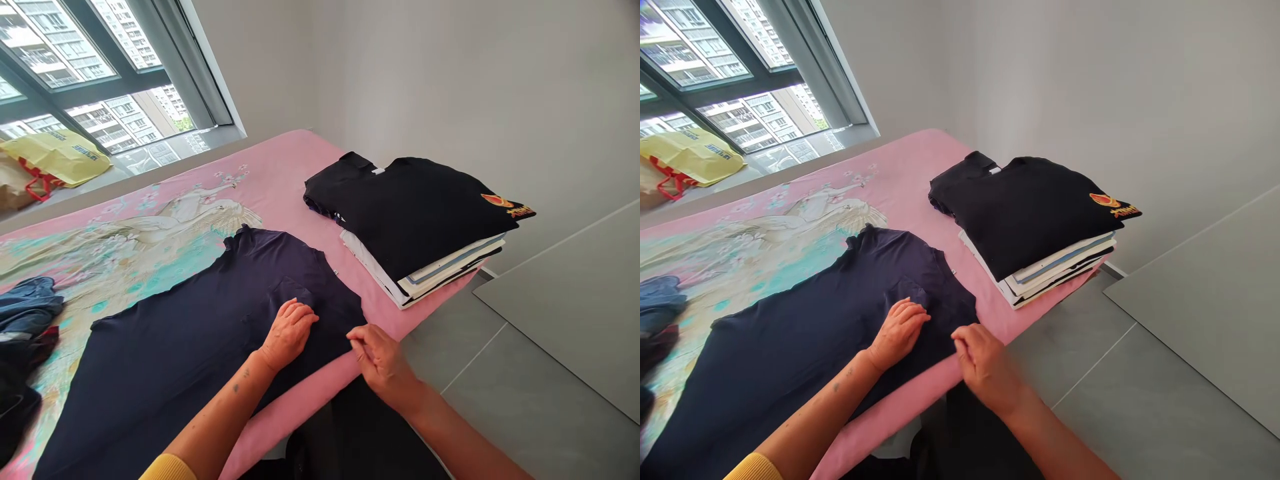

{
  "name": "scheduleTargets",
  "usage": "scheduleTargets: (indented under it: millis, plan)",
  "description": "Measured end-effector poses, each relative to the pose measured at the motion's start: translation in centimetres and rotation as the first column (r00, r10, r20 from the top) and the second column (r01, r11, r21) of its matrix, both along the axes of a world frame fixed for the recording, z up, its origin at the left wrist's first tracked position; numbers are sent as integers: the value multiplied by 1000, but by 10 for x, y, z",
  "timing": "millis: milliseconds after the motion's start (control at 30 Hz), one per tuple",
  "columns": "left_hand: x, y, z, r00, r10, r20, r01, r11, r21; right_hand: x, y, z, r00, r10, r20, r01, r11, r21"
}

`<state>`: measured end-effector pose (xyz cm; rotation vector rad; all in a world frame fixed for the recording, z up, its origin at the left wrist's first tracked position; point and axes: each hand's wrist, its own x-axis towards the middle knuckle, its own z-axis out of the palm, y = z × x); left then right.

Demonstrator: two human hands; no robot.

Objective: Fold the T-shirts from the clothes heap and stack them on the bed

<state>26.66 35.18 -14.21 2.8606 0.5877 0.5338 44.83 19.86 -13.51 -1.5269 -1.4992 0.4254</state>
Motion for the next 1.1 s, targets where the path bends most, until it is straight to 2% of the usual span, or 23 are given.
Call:
scheduleTargets:
  millis: [100,167,233,333,433,567,667,733,800,933,1100]
  plan:
    - [-12,-3,-6,992,-97,-82,93,995,-40,-25,19,10,971,235,53,-238,970,46]
    - [-15,-1,-9,984,-115,-133,107,992,-68,-34,36,3,934,336,118,-344,937,60]
    - [-17,4,-12,980,-73,-183,59,995,-83,-36,52,-12,911,359,205,-378,924,61]
    - [-22,15,-15,967,86,-240,-106,992,-72,-32,65,-38,894,304,330,-334,942,36]
    - [-26,30,-17,929,269,-255,-291,955,-52,-28,66,-51,880,265,394,-301,953,31]
    - [-23,60,-15,817,516,-258,-552,829,-89,-29,63,-52,872,251,419,-290,957,30]
    - [-17,84,-7,730,605,-318,-672,721,-169,-31,62,-51,869,241,433,-278,960,23]
    - [-14,96,-3,697,618,-364,-710,666,-229,-31,63,-51,866,229,445,-266,964,22]
    - [-13,103,0,689,613,-388,-721,637,-273,-31,63,-52,859,219,462,-255,967,16]
    - [-17,104,1,727,597,-338,-685,655,-317,-31,64,-53,836,209,508,-231,973,-20]
    - [-16,99,-1,751,613,-246,-660,690,-297,-35,66,-57,803,202,560,-186,979,-87]
